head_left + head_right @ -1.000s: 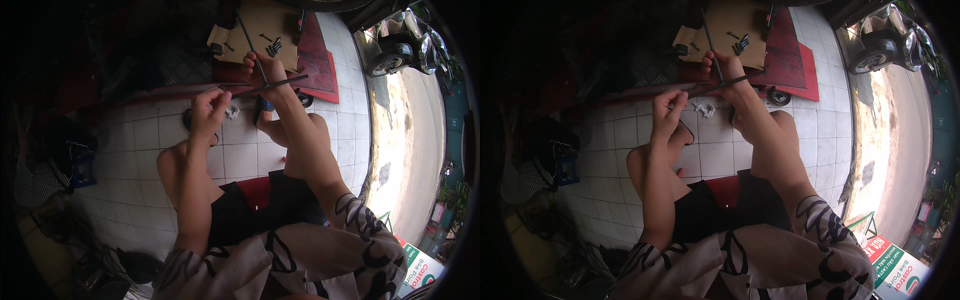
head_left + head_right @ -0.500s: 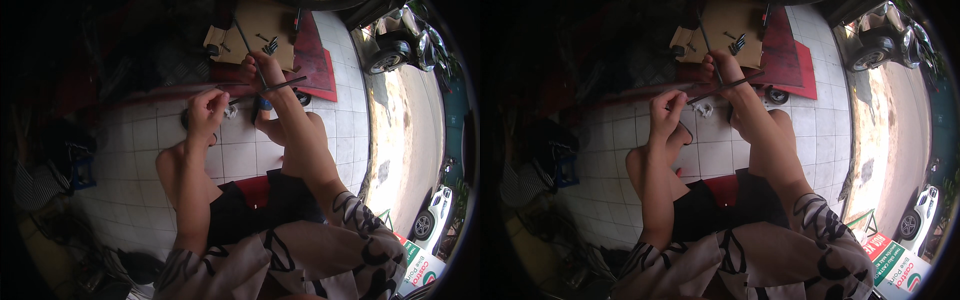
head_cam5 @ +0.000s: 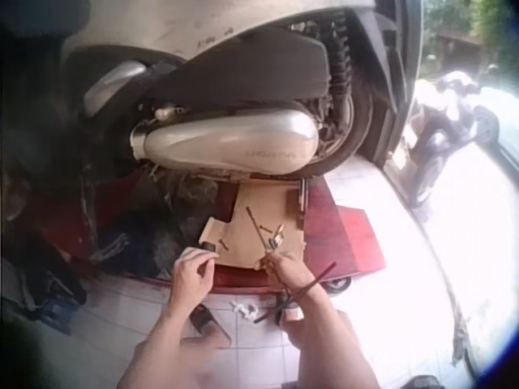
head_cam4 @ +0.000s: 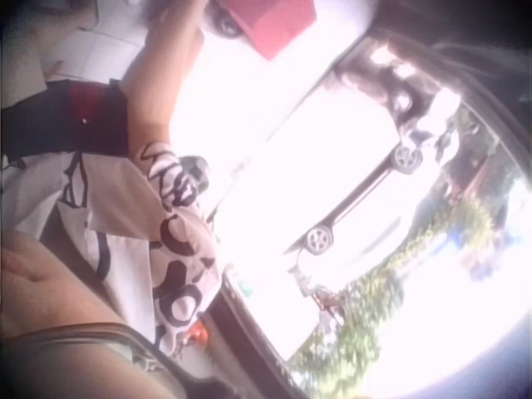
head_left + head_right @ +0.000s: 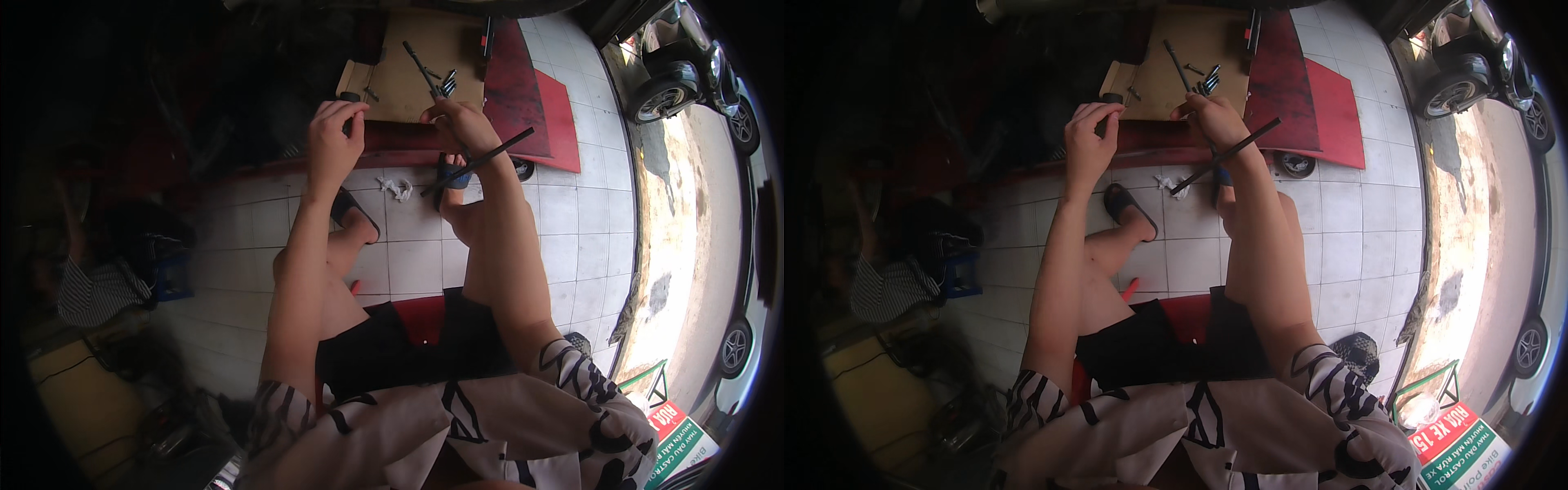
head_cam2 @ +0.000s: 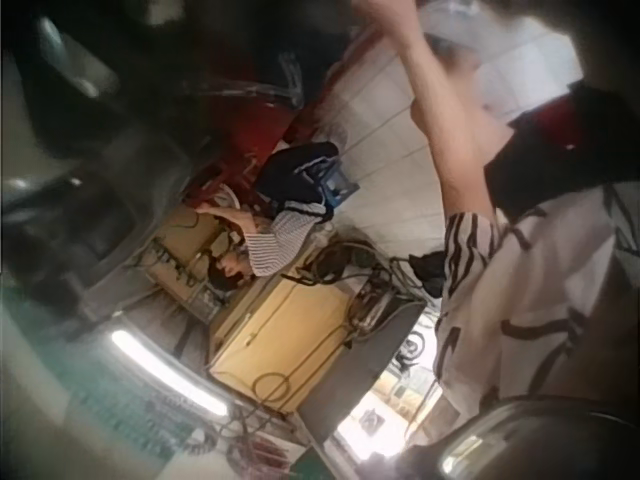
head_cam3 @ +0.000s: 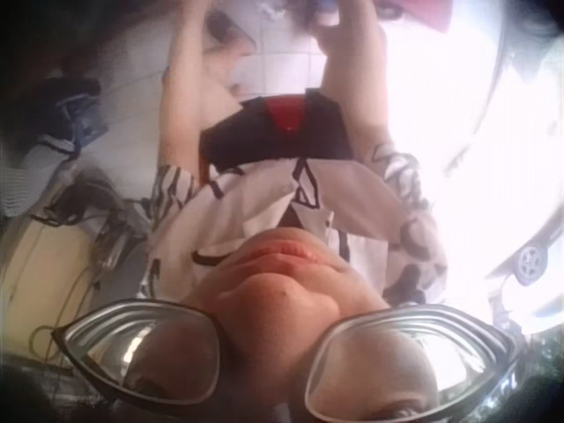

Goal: The person assembles a socket wrench by attaching an extension and a socket to a T-handle, then moves the assembled tool toward the engine of a motorcycle.

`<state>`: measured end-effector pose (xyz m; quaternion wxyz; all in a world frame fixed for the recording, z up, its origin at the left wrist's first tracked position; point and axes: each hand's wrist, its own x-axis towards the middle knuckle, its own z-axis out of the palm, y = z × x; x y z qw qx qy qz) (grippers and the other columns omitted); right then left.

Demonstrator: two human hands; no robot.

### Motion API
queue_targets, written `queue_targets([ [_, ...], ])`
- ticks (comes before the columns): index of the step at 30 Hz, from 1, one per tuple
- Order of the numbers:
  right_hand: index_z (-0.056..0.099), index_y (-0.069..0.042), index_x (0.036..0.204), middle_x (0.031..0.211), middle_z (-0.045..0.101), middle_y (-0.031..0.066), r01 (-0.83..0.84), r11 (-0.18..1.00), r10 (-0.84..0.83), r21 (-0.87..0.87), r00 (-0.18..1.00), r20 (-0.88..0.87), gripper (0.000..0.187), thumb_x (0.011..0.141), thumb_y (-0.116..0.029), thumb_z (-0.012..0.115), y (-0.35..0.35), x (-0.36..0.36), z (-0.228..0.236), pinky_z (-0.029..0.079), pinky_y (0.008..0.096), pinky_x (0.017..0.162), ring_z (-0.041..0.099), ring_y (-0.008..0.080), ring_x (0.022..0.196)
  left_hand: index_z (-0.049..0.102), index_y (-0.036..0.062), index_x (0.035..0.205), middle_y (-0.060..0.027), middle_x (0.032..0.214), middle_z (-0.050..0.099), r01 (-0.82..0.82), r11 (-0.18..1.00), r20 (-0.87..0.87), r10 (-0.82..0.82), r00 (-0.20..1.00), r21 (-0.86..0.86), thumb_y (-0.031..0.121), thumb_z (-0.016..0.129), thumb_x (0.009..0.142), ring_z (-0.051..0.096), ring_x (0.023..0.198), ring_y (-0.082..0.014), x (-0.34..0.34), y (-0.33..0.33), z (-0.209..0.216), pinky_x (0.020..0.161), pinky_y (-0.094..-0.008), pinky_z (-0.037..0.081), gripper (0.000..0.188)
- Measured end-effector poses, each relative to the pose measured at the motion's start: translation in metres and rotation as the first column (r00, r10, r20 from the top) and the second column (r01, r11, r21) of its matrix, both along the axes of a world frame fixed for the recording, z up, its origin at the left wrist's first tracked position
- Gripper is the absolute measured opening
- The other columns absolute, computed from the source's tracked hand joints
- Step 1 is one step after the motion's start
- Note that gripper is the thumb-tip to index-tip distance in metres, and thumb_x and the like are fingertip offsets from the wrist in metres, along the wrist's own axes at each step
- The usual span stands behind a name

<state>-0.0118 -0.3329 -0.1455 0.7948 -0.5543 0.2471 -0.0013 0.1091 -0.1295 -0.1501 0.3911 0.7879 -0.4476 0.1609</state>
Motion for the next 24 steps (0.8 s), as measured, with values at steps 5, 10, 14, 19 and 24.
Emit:
queue_targets([
  [5, 0.072, 0.005, 0.088, 0.045, 0.042, -0.0011, -0.005, 0.991, 0.007, -0.134, 1.0, 0.011, 0.047, 0.101, -0.031, 0.046, 0.001, -0.004, 0.012, 0.027, 0.0293, 0.043, 0.035, 0.0102, 0.039, 0.073, 0.0043, 0.097, -0.01, 0.097, 0.071, 0.019, 0.932, 0.083, -0.052, 0.995, 0.361, 0.0, 0.063, 0.083, 0.066, 0.095, -0.0316, 0.057, -0.031, 0.004, 0.08, -0.0406, 0.053, 0.018],
  [10, 0.072, 0.008, 0.092, 0.044, 0.041, 0.0007, -0.03, 0.985, 0.028, -0.171, 1.0, -0.014, 0.051, 0.101, -0.034, 0.044, -0.003, -0.008, 0.018, 0.03, 0.0305, 0.044, 0.036, 0.0117, 0.039, 0.074, 0.0085, 0.099, -0.0082, 0.101, 0.07, 0.043, 0.737, 0.094, -0.143, 0.985, 0.675, 0.002, 0.065, 0.08, 0.065, 0.099, -0.0305, 0.078, -0.054, 0.005, 0.083, -0.0411, 0.054, 0.022],
  [14, 0.072, 0.008, 0.1, 0.044, 0.04, 0.0013, -0.053, 0.976, 0.039, -0.209, 0.997, -0.068, 0.054, 0.101, -0.037, 0.043, -0.005, -0.011, 0.017, 0.031, 0.032, 0.046, 0.036, 0.0132, 0.039, 0.073, 0.0093, 0.094, -0.0068, 0.101, 0.069, 0.021, 0.616, 0.11, -0.173, 0.979, 0.788, 0.003, 0.066, 0.079, 0.064, 0.101, -0.0303, 0.08, -0.066, 0.005, 0.084, -0.0427, 0.054, 0.018],
  [19, 0.072, 0.007, 0.101, 0.046, 0.039, -0.0004, -0.033, 0.97, 0.012, -0.242, 0.996, -0.086, 0.05, 0.1, -0.037, 0.046, -0.005, -0.014, 0.018, 0.031, 0.0313, 0.046, 0.036, 0.0119, 0.041, 0.07, 0.0082, 0.092, -0.0067, 0.099, 0.066, -0.012, 0.556, 0.111, -0.145, 0.983, 0.831, 0.003, 0.067, 0.079, 0.063, 0.101, -0.0319, 0.078, -0.079, 0.0, 0.083, -0.0445, 0.054, 0.014],
  [24, 0.072, 0.007, 0.099, 0.047, 0.039, -0.0014, -0.031, 0.966, 0.012, -0.258, 0.997, -0.074, 0.044, 0.099, -0.032, 0.05, -0.008, -0.016, 0.017, 0.03, 0.0305, 0.046, 0.037, 0.0104, 0.043, 0.067, 0.0064, 0.096, -0.0089, 0.1, 0.066, 0.018, 0.707, 0.024, -0.049, 0.999, 0.707, 0.002, 0.067, 0.084, 0.064, 0.099, -0.0305, 0.072, -0.08, -0.002, 0.082, -0.0407, 0.054, 0.013],
])
